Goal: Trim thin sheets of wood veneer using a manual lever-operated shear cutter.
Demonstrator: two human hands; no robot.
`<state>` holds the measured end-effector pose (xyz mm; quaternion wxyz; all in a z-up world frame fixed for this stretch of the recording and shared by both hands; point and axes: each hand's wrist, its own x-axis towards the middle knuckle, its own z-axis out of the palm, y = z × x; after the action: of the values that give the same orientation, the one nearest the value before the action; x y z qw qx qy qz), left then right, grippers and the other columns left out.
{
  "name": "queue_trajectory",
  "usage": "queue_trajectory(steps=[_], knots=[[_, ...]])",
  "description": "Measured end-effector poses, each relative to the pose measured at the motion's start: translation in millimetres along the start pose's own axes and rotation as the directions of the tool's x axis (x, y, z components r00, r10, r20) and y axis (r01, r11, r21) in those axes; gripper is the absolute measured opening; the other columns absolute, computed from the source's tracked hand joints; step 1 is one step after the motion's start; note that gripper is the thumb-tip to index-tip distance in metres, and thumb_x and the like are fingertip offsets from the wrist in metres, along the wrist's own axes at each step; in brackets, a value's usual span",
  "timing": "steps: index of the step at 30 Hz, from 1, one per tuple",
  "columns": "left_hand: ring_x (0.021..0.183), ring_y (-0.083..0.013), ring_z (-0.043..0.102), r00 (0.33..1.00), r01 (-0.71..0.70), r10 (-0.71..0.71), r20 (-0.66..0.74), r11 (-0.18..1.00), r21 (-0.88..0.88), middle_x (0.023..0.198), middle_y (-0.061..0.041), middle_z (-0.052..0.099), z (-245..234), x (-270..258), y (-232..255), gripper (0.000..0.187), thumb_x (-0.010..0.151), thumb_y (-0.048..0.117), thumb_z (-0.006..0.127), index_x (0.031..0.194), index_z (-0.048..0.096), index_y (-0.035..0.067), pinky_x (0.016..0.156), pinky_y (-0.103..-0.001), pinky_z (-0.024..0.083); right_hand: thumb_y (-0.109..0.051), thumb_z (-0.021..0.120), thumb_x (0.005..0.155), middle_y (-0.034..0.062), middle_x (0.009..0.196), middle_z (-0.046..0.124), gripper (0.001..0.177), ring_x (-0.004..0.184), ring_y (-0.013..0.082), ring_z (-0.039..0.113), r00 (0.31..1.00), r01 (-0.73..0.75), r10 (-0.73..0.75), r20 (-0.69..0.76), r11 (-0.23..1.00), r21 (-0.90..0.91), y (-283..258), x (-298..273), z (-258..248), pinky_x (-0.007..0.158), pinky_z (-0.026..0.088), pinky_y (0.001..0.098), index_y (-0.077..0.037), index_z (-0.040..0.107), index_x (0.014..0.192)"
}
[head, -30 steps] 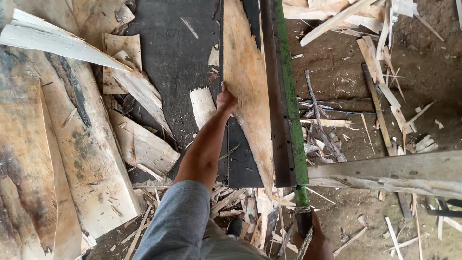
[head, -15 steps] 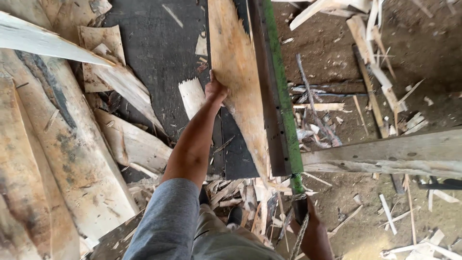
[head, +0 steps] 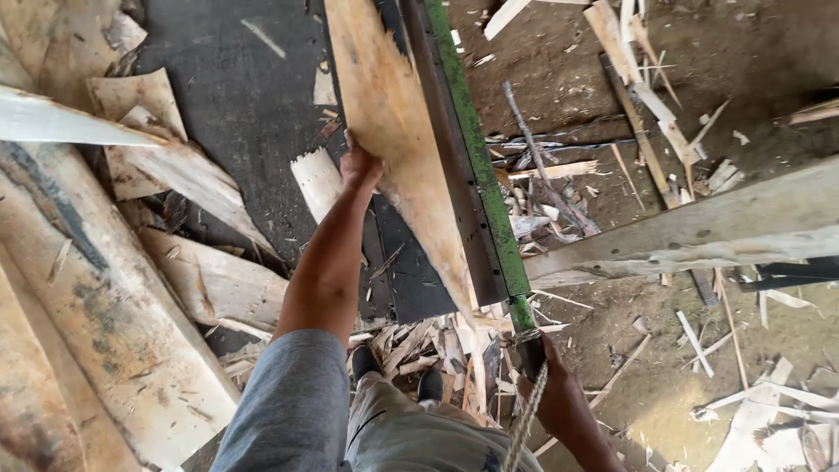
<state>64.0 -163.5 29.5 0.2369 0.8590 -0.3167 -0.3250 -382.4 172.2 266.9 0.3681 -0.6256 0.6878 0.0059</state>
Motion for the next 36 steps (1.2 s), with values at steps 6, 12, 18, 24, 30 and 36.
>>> queue_trajectory(steps=[6,12,18,24,30,36], knots=[[0.108,-0.0338,0.072,0.999,0.036,-0.037,0.018,0.998,0.056,0.124,-0.023,0.069,6,-23,-6,0.114,0.087,0.029,0.078,0.166,-0.004,0.02,0.096,-0.041,0.059,-0.017,0.077,0.078,0.0201,0.1,0.076,0.083,0.085,0.0297,0.078,0.99,0.079,-0.074,-0.117,0.996,0.038,-38,-43,-50,0.071,0.064,0.041,-0.014,0.04,0.152],[0.106,-0.0317,0.074,0.992,0.117,-0.116,0.043,0.993,-0.011,0.125,-0.019,0.071,-23,-47,8,0.106,0.09,0.025,0.071,0.166,-0.003,0.026,0.094,-0.047,0.061,-0.049,0.046,0.111,0.0217,0.09,0.069,0.06,0.069,0.0299,0.063,0.892,-0.432,0.382,0.241,0.567,0.701,173,116,165,0.056,0.054,0.0408,0.007,0.062,0.125],[0.107,-0.0358,0.074,0.988,0.136,-0.12,0.101,0.975,-0.178,0.13,-0.02,0.067,-59,-104,20,0.103,0.089,0.017,0.066,0.167,0.0,0.027,0.084,-0.047,0.067,-0.023,0.074,0.085,0.0237,0.094,0.076,0.052,0.088,0.0398,0.076,0.999,-0.031,0.033,-0.026,0.998,0.059,88,68,100,0.072,0.059,0.0496,-0.007,0.055,0.13],[0.109,-0.0371,0.069,0.999,-0.023,0.009,-0.044,0.941,-0.338,0.126,-0.018,0.067,-10,-32,-22,0.1,0.075,0.02,0.09,0.153,0.027,0.018,0.078,-0.049,0.064,-0.013,0.076,0.079,0.0213,0.094,0.078,0.058,0.088,0.0366,0.079,0.991,0.061,-0.051,-0.122,0.995,0.076,51,34,55,0.073,0.062,0.0474,-0.008,0.054,0.132],[0.098,-0.0292,0.072,0.953,0.186,-0.022,0.301,0.828,-0.529,0.114,-0.009,0.072,-43,-40,-32,0.032,0.087,0.015,0.08,0.116,0.069,0.009,0.068,-0.049,0.064,-0.012,0.075,0.083,0.0216,0.095,0.078,0.054,0.086,0.036,0.078,0.995,0.017,-0.016,-0.099,1.0,0.018,19,16,31,0.07,0.063,0.0491,-0.008,0.053,0.132],[0.071,-0.0214,0.068,0.939,0.245,0.038,0.343,0.627,-0.739,0.102,-0.016,0.075,-75,-105,-68,0.015,0.092,0.009,0.073,0.103,0.069,0.001,0.048,-0.031,0.057,-0.014,0.068,0.087,0.0191,0.098,0.077,0.047,0.08,0.0314,0.078,0.988,0.141,-0.132,-0.078,0.981,0.131,21,13,25,0.064,0.068,0.0443,-0.008,0.054,0.132]])
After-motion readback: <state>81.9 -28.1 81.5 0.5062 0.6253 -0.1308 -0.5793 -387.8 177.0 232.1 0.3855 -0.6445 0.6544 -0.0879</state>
